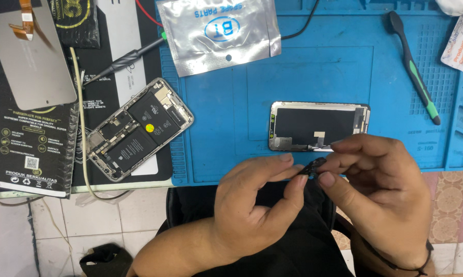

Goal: The person handles a small black electronic component, repeatedly peeling and reapplying a thin adhesive strip. The person then places the component onto a disassembled phone screen assembly on a blue work mat.

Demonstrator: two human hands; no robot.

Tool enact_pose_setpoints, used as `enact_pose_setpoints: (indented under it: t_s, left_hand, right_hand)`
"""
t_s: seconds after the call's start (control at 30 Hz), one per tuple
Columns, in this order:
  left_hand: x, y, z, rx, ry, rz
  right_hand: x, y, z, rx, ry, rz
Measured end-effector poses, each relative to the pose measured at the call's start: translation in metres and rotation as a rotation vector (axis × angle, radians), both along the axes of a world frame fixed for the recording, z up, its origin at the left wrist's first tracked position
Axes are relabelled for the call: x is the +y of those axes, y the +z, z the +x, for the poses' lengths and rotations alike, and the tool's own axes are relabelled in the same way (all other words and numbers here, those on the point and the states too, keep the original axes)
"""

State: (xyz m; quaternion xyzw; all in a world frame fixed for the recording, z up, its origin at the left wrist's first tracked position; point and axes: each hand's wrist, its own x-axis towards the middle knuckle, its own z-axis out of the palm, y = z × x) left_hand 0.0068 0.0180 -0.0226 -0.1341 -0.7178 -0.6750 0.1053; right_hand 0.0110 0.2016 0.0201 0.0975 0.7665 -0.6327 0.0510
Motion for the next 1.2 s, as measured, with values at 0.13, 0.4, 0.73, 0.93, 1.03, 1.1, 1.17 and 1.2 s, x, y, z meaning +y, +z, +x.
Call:
enact_pose_setpoints:
  t_s: [0.13,0.4,0.73,0.93,1.03,1.1,1.17,1.2]
  left_hand:
    - [0.001,0.000,0.000,0.026,0.016,-0.002]
    - [0.002,0.000,0.000,0.067,0.008,0.007]
    - [0.002,0.000,0.000,0.072,-0.017,0.015]
    - [0.001,0.001,0.000,0.057,0.004,-0.001]
    - [0.000,0.002,-0.002,0.069,0.000,-0.002]
    - [0.001,0.002,-0.002,0.073,-0.005,0.005]
    - [0.001,0.000,-0.001,0.076,-0.012,0.013]
    - [0.001,-0.001,0.001,0.069,-0.007,0.015]
  right_hand:
    - [-0.006,0.001,0.004,0.055,-0.006,-0.037]
    - [-0.012,0.002,0.006,0.109,-0.019,0.077]
    - [-0.012,0.005,0.008,0.103,-0.017,0.189]
    - [-0.015,0.006,0.010,0.097,-0.038,0.175]
    - [-0.018,0.007,0.009,0.101,-0.054,0.185]
    - [-0.019,0.007,0.009,0.100,-0.067,0.185]
    - [-0.021,0.008,0.010,0.097,-0.086,0.171]
    - [-0.021,0.008,0.011,0.092,-0.090,0.187]
